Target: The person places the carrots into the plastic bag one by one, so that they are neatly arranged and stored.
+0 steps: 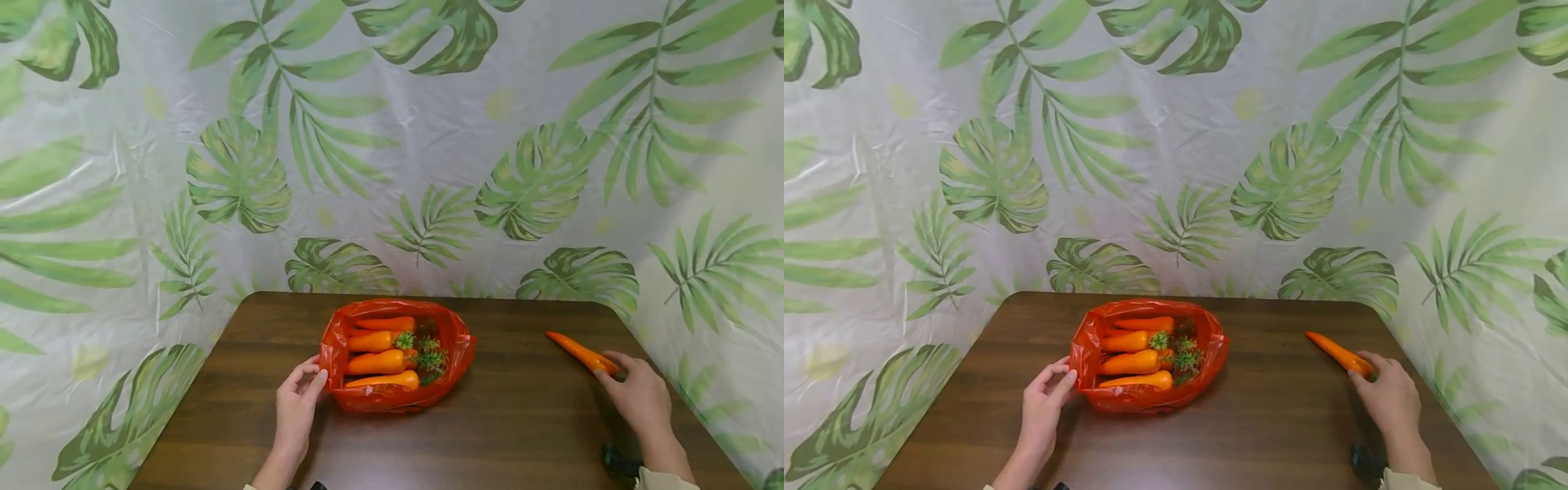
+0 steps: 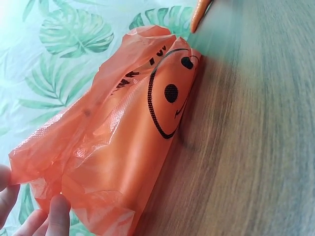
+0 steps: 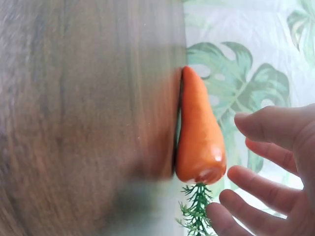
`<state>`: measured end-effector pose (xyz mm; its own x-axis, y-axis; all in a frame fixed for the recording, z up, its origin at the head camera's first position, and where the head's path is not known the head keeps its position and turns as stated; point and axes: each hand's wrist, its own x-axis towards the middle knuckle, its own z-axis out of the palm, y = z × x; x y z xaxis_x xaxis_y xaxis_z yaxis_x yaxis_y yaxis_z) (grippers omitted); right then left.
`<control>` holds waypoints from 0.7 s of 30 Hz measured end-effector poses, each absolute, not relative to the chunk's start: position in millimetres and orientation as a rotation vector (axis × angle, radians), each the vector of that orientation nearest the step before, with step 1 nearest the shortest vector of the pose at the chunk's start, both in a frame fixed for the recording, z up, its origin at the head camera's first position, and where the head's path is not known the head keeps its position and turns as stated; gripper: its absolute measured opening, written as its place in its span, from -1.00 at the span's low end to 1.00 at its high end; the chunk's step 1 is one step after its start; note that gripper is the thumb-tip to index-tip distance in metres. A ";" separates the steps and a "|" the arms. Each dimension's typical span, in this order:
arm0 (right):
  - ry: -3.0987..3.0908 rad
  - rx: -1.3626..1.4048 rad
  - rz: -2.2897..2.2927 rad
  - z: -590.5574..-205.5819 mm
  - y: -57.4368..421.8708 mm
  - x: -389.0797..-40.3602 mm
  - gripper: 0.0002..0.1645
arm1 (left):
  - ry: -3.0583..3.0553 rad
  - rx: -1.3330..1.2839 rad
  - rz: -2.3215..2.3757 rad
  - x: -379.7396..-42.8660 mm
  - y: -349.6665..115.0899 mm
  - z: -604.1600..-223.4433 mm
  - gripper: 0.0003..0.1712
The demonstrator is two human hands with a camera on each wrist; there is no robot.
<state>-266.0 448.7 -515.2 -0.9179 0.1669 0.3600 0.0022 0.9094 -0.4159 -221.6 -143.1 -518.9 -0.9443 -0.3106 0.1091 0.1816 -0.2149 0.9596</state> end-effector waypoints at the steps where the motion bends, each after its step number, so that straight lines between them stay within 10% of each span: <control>1: -2.683 -0.129 0.582 -516.2 449.5 -265.7 -0.43 | -1.734 0.148 -2.222 -221.3 -143.0 -518.7 -0.72; 21: -2.816 -0.147 0.578 -523.2 456.4 -268.5 -0.33 | -1.740 0.114 -2.212 -219.5 -142.5 -516.4 -0.72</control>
